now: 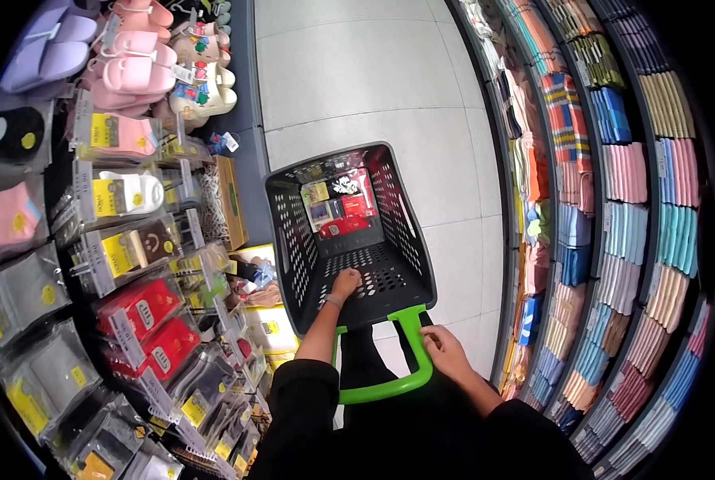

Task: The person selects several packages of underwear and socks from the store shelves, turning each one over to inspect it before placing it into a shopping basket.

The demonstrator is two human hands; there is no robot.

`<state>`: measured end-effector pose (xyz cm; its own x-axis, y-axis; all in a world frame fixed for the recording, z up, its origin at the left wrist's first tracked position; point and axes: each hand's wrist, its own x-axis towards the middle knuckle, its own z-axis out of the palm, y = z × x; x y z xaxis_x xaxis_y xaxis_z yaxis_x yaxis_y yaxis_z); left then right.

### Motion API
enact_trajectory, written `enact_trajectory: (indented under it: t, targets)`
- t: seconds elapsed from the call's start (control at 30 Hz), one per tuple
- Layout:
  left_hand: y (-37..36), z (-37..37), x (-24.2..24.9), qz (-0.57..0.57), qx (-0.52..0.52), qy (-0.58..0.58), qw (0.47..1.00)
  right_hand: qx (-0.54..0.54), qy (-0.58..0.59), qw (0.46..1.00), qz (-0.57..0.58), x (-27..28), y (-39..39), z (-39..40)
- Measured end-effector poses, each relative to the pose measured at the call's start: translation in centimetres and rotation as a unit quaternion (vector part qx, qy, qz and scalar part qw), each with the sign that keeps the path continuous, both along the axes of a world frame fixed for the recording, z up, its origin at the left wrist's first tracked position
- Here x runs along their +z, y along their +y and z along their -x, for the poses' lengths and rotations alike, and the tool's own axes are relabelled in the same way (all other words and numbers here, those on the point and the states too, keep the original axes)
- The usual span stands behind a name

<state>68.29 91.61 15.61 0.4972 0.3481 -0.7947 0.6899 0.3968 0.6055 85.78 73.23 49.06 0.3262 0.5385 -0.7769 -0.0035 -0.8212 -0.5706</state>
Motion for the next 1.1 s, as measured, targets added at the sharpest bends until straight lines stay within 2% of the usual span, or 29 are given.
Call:
enact_trajectory:
  t: [0.03,0.07,0.1,0.13,0.2,0.23,0.3,0.4,0.43,0.5,0.63,0.67,0.73,0.77,0.8,0.87,0.9,0.93,0.97,1.0,1.07,1.1]
  targets:
    - [0.0,0.7,0.5,-0.004,0.013,-0.009,1.000,0.000,-0.001,1.000,-0.004,0.5,0.1,0.3]
    - [0.0,1.3,0.9,-0.005,0.025,-0.018,1.000,0.031,-0.039,0.997,-0.060,0.9,0.0,0.7]
    - [0.1,2.0,1.8,0.046,0.024,0.015,0.999,0.062,-0.078,0.988,-0.114,1.3,-0.1,1.0]
    - [0.2,2.4,2.5,0.044,0.022,0.014,0.999,0.061,-0.080,0.988,-0.116,1.6,-0.2,1.3]
    - [-0.5,3.9,3.8,0.023,-0.048,-0.021,0.998,0.097,-0.116,0.983,-0.101,2.0,-0.9,2.2]
    - [-0.5,3.8,6.0,0.025,-0.050,-0.019,0.998,0.096,-0.114,0.984,-0.098,1.9,-1.3,2.7]
    - [-0.7,3.2,11.3,-0.016,-0.117,-0.069,0.991,0.083,-0.105,0.987,-0.084,1.5,-1.3,3.3]
    - [-1.7,3.0,16.5,0.012,-0.139,-0.125,0.982,0.104,-0.065,0.990,-0.073,1.3,-0.4,3.3]
    - [-1.7,2.6,19.1,-0.008,-0.151,-0.124,0.981,0.140,-0.066,0.985,-0.071,0.8,-0.5,3.0]
    - [-1.6,2.1,22.8,0.026,-0.156,-0.140,0.977,0.190,-0.058,0.977,-0.072,0.3,-0.3,2.3]
    - [-0.3,0.5,25.3,0.044,-0.206,-0.136,0.968,0.338,0.047,0.936,-0.089,-0.6,1.2,-1.1]
    - [0.3,-0.2,25.1,0.042,-0.186,-0.130,0.973,0.371,0.084,0.920,-0.095,-0.9,1.9,-2.4]
    - [1.5,-2.3,24.9,0.030,-0.182,-0.043,0.982,0.431,0.168,0.883,-0.074,-2.2,4.4,-5.6]
    - [2.0,-3.8,25.0,0.001,-0.168,-0.032,0.985,0.406,0.266,0.874,0.018,-3.1,5.9,-7.5]
    - [2.7,-5.9,23.8,-0.005,-0.132,-0.025,0.991,0.363,0.317,0.876,0.022,-3.3,7.7,-9.8]
    - [3.0,-8.6,21.4,-0.128,-0.176,-0.130,0.967,0.324,0.332,0.886,-0.002,-6.4,9.7,-14.9]
    - [3.8,-10.7,21.2,-0.089,-0.131,-0.156,0.975,0.300,0.295,0.906,-0.040,-9.0,10.1,-17.6]
    - [3.3,-11.5,18.0,-0.089,-0.168,-0.110,0.975,0.329,0.213,0.919,-0.035,-9.8,11.8,-20.9]
    - [2.4,-12.6,15.2,-0.061,-0.115,-0.001,0.991,0.300,0.181,0.935,-0.058,-11.7,12.5,-24.1]
    - [2.0,-13.7,13.1,-0.030,-0.065,0.104,0.992,0.317,0.074,0.941,-0.090,-13.1,13.7,-26.7]
    - [4.0,-16.1,12.5,-0.016,-0.031,0.258,0.966,0.351,-0.064,0.930,-0.090,-15.7,15.4,-31.8]
    - [4.2,-16.5,10.4,-0.019,-0.003,0.287,0.958,0.363,-0.101,0.924,-0.062,-16.8,15.8,-33.7]
